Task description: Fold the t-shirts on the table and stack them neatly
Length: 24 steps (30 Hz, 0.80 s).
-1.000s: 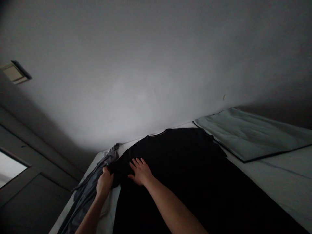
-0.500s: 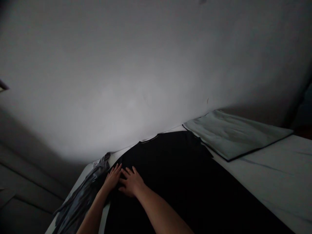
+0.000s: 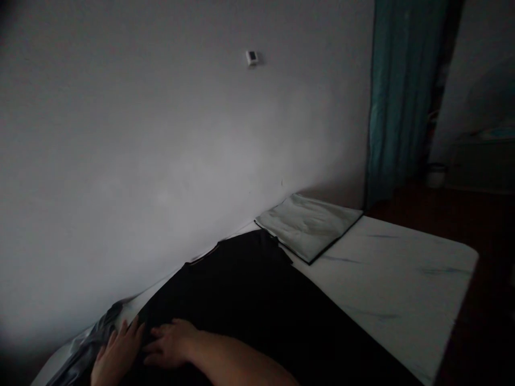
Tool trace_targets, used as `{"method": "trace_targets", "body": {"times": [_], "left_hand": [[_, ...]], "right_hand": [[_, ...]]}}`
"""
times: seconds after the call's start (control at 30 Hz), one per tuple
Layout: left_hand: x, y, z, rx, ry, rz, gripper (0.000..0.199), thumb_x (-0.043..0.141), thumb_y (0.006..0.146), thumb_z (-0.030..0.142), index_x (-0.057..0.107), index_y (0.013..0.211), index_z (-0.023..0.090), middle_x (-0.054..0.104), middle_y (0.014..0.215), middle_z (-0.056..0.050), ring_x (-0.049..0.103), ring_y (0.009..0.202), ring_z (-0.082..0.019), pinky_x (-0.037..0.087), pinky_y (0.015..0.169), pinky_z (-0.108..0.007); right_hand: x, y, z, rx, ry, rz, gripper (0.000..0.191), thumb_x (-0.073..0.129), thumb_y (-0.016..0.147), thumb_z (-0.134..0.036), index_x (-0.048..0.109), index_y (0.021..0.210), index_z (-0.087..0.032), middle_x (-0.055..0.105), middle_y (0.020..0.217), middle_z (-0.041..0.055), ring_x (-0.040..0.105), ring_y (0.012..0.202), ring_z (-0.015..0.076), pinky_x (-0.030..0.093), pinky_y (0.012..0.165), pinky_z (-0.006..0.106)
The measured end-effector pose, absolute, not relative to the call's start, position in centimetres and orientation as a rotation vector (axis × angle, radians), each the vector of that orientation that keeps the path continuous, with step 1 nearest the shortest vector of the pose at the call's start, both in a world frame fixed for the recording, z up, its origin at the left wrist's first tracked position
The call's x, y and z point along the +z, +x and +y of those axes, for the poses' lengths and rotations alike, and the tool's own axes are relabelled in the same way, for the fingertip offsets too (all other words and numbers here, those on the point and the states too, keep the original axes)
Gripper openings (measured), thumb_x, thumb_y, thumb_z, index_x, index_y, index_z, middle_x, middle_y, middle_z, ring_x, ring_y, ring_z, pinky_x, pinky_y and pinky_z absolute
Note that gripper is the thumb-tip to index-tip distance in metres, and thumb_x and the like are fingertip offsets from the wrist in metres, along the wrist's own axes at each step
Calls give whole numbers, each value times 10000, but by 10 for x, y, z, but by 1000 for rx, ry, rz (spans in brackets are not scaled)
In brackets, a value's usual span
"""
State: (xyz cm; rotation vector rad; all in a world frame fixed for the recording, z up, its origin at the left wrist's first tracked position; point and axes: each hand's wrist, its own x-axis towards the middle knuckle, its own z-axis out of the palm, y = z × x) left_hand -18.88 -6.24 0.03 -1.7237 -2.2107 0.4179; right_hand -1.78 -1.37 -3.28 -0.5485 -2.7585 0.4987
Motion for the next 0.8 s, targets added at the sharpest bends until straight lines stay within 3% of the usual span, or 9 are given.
{"method": "trace_targets", "body": {"times": [0.1, 0.17, 0.33, 0.43, 0.53, 0.67, 0.8], "left_hand": [[8, -153, -68, 556, -1797, -2107, 621, 304, 840, 65, 459, 1403, 277, 237, 1570, -22, 232, 1443, -306, 320, 1108, -517], [1, -137, -73, 613, -1877, -2145, 647, 308, 830, 47, 423, 1417, 294, 201, 1566, -9, 211, 1444, -291, 322, 1115, -499], [-25, -133, -79, 634, -1851, -2135, 654, 404, 802, 77, 437, 1399, 343, 202, 1564, -1, 164, 1453, -281, 263, 1135, -529], [-19, -125, -63, 535, -1774, -2306, 523, 452, 833, 238, 526, 1345, 316, 376, 1519, -70, 302, 1413, -350, 329, 1050, -620], [0, -80, -33, 325, -1745, -2421, 511, 437, 860, 421, 584, 1298, 202, 513, 1409, -192, 454, 1302, -414, 358, 995, -643], [16, 31, 17, 38, -2093, -2206, 532, 414, 891, 400, 498, 1377, 201, 438, 1479, -146, 389, 1368, -344, 288, 1098, -559], [14, 134, 67, -162, -2371, -2070, 529, 325, 941, 334, 379, 1454, 217, 383, 1518, -96, 342, 1405, -285, 286, 1133, -504]], "right_hand": [[-17, 41, 15, 498, -930, -2644, 546, 384, 965, -497, 470, 1405, -185, 287, 1541, 120, 298, 1409, 257, 223, 1156, 482], [-11, 93, 36, 488, -1100, -2622, 624, 389, 964, -506, 402, 1445, -110, 232, 1550, 179, 233, 1429, 290, 162, 1168, 501], [-12, 205, 67, 441, -1359, -2514, 648, 442, 936, -544, 360, 1476, -196, 200, 1566, 145, 166, 1443, 319, 104, 1161, 546], [-8, 240, 72, 430, -1314, -2461, 521, 522, 913, -475, 528, 1367, -218, 408, 1494, 92, 350, 1384, 258, 242, 1146, 398], [6, 268, 84, 331, -1466, -2278, 333, 429, 956, -293, 656, 1190, -227, 644, 1263, 71, 566, 1189, 214, 389, 1018, 320], [18, 313, 110, 220, -1688, -2049, 330, 393, 905, -125, 684, 1054, -162, 693, 1091, 140, 629, 1040, 264, 445, 874, 344], [13, 346, 128, 243, -1642, -2079, 361, 446, 801, -35, 698, 1011, -185, 699, 1080, 102, 630, 1006, 228, 443, 852, 288]]}}
